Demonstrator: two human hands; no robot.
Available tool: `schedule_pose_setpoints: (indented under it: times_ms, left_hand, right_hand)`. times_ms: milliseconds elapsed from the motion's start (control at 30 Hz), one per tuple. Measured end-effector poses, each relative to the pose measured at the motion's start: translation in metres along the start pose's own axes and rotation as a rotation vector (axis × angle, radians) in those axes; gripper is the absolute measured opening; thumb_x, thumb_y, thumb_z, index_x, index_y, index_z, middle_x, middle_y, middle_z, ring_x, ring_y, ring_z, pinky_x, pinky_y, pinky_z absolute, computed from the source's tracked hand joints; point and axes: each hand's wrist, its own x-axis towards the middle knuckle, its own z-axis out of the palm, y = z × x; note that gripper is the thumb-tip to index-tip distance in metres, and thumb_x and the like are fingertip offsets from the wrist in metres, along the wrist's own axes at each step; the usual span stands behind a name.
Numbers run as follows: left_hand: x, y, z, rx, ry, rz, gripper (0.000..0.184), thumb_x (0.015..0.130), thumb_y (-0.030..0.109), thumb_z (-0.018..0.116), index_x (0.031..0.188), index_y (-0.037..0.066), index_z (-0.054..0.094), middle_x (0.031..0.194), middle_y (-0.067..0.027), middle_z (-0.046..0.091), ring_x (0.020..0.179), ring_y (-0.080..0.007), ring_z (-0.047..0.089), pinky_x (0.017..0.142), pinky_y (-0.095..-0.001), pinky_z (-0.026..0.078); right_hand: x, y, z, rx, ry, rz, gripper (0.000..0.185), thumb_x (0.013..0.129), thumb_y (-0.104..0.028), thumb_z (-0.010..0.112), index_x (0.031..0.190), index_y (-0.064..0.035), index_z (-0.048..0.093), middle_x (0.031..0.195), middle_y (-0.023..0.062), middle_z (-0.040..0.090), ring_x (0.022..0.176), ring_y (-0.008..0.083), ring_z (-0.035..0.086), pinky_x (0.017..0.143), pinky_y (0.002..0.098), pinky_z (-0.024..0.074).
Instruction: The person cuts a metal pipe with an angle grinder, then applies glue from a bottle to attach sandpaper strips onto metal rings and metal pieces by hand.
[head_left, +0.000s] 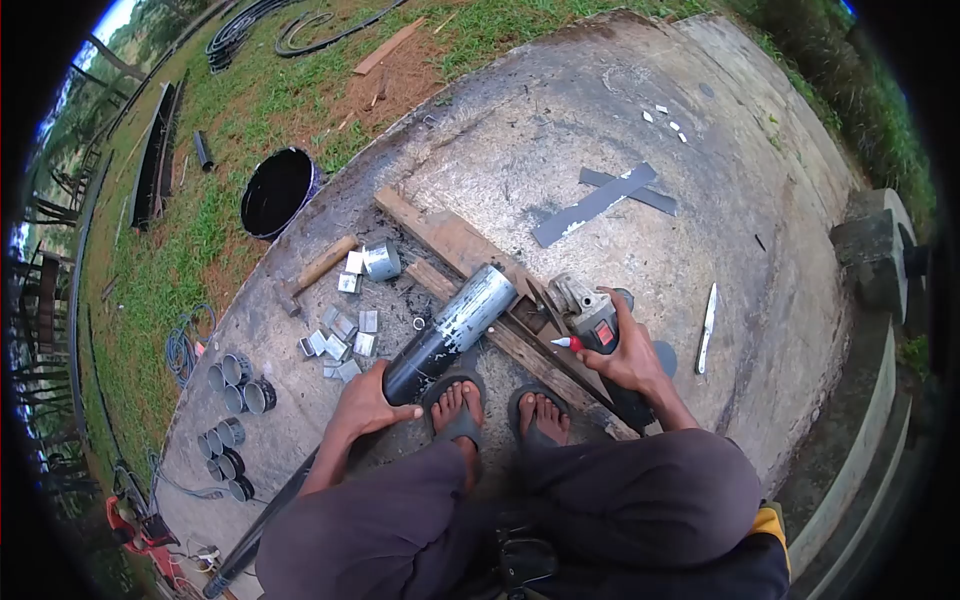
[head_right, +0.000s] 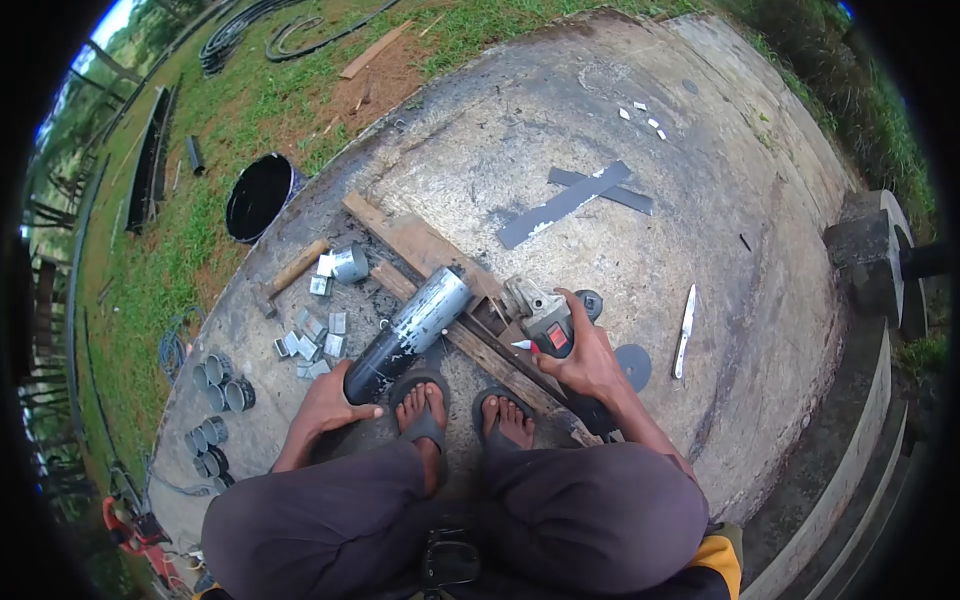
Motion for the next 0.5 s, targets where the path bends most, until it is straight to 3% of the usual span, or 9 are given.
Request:
schedule_pose_setpoints:
  times_ms: [33, 100, 133, 167, 233, 333, 400, 500]
  left_hand:
    - [0.0, 0.0, 0.001, -0.064, 0.01, 0.031, 0.089, 0.061, 0.046, 0.095, 0.129, 0.0, 0.061, 0.109, -0.0272, 0.073, 0.106, -0.0429, 0.073, 0.091, -0.0477, 0.057]
    - [0.005, 0.017, 0.009, -0.062, 0.238, 0.243, 0.078, 0.072, 0.04, 0.093, 0.133, 0.003, 0.062, 0.111, -0.0219, 0.073, 0.104, -0.0373, 0.073, 0.09, -0.0445, 0.057]
    - [0.006, 0.032, 0.009, -0.081, 0.309, 0.359, 0.075, 0.074, 0.037, 0.093, 0.133, 0.003, 0.063, 0.111, -0.0209, 0.072, 0.102, -0.036, 0.073, 0.089, -0.044, 0.057]
    - [0.006, 0.05, 0.01, -0.104, 0.378, 0.473, 0.071, 0.077, 0.034, 0.092, 0.133, 0.003, 0.063, 0.111, -0.0198, 0.072, 0.1, -0.0346, 0.073, 0.089, -0.0435, 0.057]
    - [0.013, 0.096, 0.018, -0.23, 0.186, 0.606, 0.074, 0.078, 0.038, 0.092, 0.136, 0.003, 0.061, 0.112, -0.0185, 0.072, 0.1, -0.0312, 0.072, 0.089, -0.0417, 0.058]
    - [0.03, 0.162, 0.042, -0.485, -0.327, 0.685, 0.088, 0.082, 0.039, 0.09, 0.151, 0.004, 0.047, 0.127, -0.0183, 0.069, 0.114, -0.026, 0.069, 0.1, -0.0417, 0.055]
    - [0.041, 0.182, 0.077, -0.825, -0.707, 0.578, 0.101, 0.085, 0.045, 0.088, 0.16, 0.005, 0.034, 0.139, -0.0196, 0.062, 0.121, -0.0272, 0.066, 0.105, -0.0412, 0.053]
    - [0.048, 0.208, 0.103, -0.993, -0.972, 0.455, 0.101, 0.085, 0.043, 0.088, 0.158, 0.002, 0.033, 0.142, -0.0203, 0.058, 0.124, -0.028, 0.064, 0.106, -0.0426, 0.051]
  right_hand:
    - [-0.004, 0.008, 0.003, 0.098, 0.098, -0.04, 0.092, 0.078, -0.026, 0.085, 0.154, -0.0046, 0.037, 0.117, 0.0255, 0.07, 0.112, 0.0398, 0.069, 0.097, 0.045, 0.0528]
    - [-0.01, 0.027, 0.007, 0.274, 0.287, -0.115, 0.091, 0.081, -0.031, 0.086, 0.152, -0.0026, 0.039, 0.122, 0.0216, 0.07, 0.113, 0.0321, 0.069, 0.097, 0.0424, 0.0532]
    - [-0.015, 0.031, 0.005, 0.527, 0.313, -0.026, 0.081, 0.087, -0.038, 0.083, 0.148, -0.0007, 0.044, 0.124, 0.0161, 0.068, 0.114, 0.0229, 0.065, 0.097, 0.0379, 0.0532]
    - [-0.011, 0.051, 0.009, 0.573, 0.407, -0.089, 0.07, 0.098, -0.05, 0.07, 0.144, -0.0016, 0.048, 0.115, 0.0141, 0.069, 0.101, 0.0212, 0.07, 0.086, 0.0344, 0.0577]
    - [-0.016, 0.051, 0.006, 1.086, 0.369, -0.071, 0.064, 0.106, -0.059, 0.051, 0.134, -0.0014, 0.054, 0.104, 0.0144, 0.07, 0.085, 0.0203, 0.072, 0.073, 0.032, 0.0608]
    - [-0.013, 0.044, 0.008, 1.267, 0.439, -0.081, 0.078, 0.105, -0.071, 0.035, 0.121, 0.0002, 0.061, 0.092, 0.0144, 0.07, 0.077, 0.0222, 0.073, 0.069, 0.0335, 0.0611]
    - [-0.016, 0.033, 0.01, 1.303, 0.436, -0.145, 0.078, 0.105, -0.07, 0.036, 0.121, 0.0015, 0.062, 0.094, 0.0155, 0.071, 0.079, 0.0223, 0.073, 0.07, 0.0336, 0.061]
    - [-0.013, 0.032, 0.021, 1.438, 0.424, -0.195, 0.067, 0.108, -0.061, 0.042, 0.126, 0.0019, 0.058, 0.103, 0.0182, 0.071, 0.084, 0.0244, 0.074, 0.071, 0.0348, 0.0628]
